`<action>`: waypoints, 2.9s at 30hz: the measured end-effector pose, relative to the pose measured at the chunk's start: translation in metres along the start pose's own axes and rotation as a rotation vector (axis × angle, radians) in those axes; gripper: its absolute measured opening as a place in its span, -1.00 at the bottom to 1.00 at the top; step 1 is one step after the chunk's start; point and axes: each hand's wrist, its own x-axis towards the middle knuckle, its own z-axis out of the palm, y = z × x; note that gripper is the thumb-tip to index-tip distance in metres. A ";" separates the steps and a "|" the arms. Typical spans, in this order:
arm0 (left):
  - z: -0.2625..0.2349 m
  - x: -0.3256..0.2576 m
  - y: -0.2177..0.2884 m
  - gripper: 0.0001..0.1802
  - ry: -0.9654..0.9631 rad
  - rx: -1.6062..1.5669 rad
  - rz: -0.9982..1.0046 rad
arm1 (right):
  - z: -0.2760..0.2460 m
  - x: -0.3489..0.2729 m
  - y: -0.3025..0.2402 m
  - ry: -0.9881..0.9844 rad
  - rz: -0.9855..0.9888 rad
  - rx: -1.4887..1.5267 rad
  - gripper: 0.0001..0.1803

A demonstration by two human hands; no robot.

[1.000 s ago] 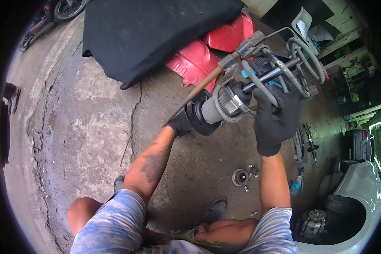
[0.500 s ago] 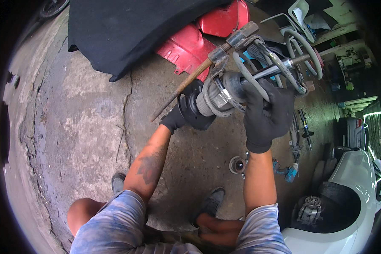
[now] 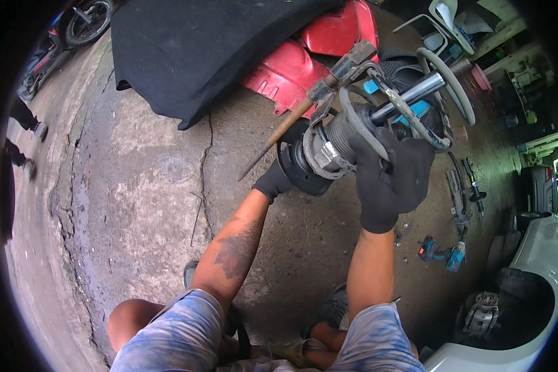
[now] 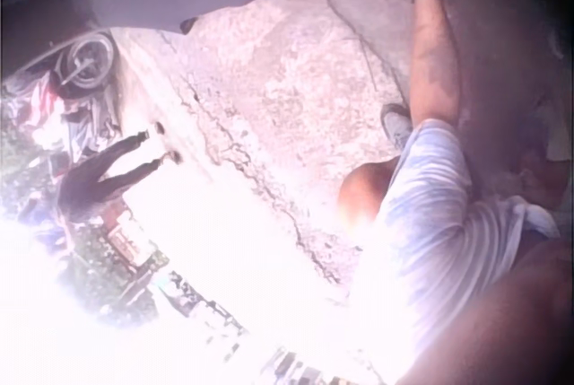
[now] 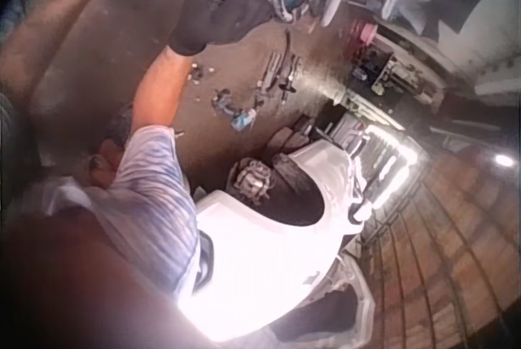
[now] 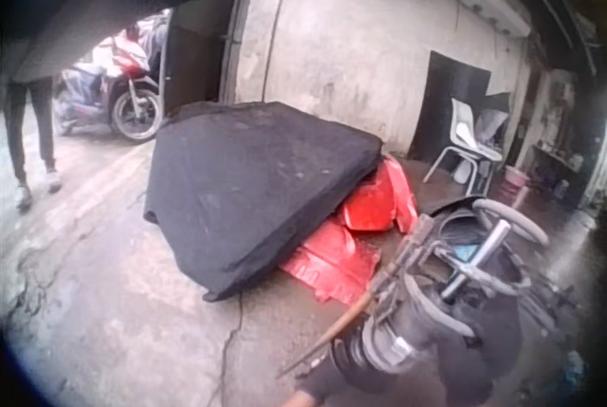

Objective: The person sits on the ground and assembles a car shock absorber. They attach a rubber boot to the shock absorber, then place a coil spring over it and secure it with a spring compressor tool.

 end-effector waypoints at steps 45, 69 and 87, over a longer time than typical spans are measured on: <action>0.027 0.041 0.021 -0.07 -0.122 0.139 0.243 | -0.021 -0.006 0.008 -0.182 -0.133 -0.148 -0.54; 0.032 0.024 0.020 -0.48 -0.067 0.448 0.446 | -0.037 -0.012 0.007 0.025 -0.067 0.165 -0.76; 0.012 0.021 -0.052 -0.34 -0.214 -0.065 -0.056 | 0.008 0.144 0.044 -0.284 0.186 0.457 -0.73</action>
